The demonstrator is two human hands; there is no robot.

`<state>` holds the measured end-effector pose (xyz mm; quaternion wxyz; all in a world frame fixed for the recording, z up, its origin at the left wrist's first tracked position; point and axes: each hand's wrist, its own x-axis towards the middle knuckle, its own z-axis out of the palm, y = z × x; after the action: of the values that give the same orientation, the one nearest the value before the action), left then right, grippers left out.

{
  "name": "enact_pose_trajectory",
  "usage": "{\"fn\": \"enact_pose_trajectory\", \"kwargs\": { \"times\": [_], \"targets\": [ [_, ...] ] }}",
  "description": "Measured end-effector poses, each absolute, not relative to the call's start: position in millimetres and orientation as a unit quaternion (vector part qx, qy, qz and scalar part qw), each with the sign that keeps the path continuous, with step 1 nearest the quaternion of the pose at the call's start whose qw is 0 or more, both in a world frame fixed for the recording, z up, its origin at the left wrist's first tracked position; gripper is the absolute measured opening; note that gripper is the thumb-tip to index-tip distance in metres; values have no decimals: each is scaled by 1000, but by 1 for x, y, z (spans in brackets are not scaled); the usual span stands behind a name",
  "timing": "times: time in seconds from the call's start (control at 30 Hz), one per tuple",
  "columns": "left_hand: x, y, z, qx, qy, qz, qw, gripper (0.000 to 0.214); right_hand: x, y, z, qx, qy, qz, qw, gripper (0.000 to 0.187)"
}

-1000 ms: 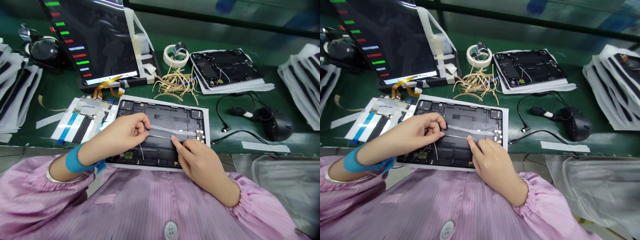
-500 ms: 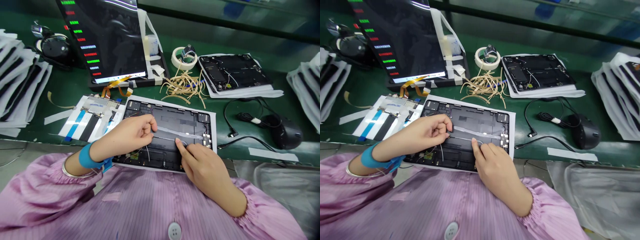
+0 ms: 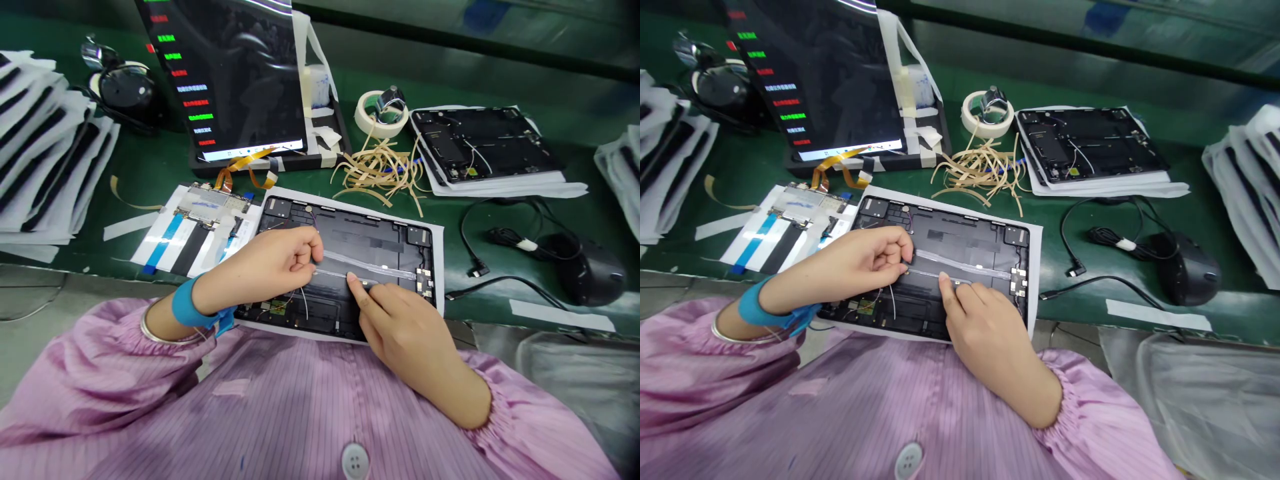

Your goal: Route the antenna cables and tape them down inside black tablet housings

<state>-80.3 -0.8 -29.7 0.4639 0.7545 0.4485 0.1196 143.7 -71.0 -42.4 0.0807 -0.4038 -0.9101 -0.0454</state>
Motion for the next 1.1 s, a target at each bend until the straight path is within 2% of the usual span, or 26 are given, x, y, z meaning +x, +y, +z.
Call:
{"fn": "enact_pose_trajectory", "kwargs": {
  "times": [0.4,0.7,0.83,0.97,1.1],
  "targets": [
    [-81,-1,-30,763,450,121,448,10,124,-63,-43,-376,-921,-44,88,35],
    [-82,1,-28,793,442,104,406,10,102,-64,-40,-360,-931,-60,20,39],
    [-82,0,-21,800,424,106,412,18,85,-62,-37,-362,-931,-51,5,39],
    [-93,-15,-4,778,504,141,348,22,91,-59,-27,-371,-928,-33,25,39],
    [-126,-52,9,728,582,155,329,14,140,-72,-8,-512,-845,-17,151,30]
  ]
}}
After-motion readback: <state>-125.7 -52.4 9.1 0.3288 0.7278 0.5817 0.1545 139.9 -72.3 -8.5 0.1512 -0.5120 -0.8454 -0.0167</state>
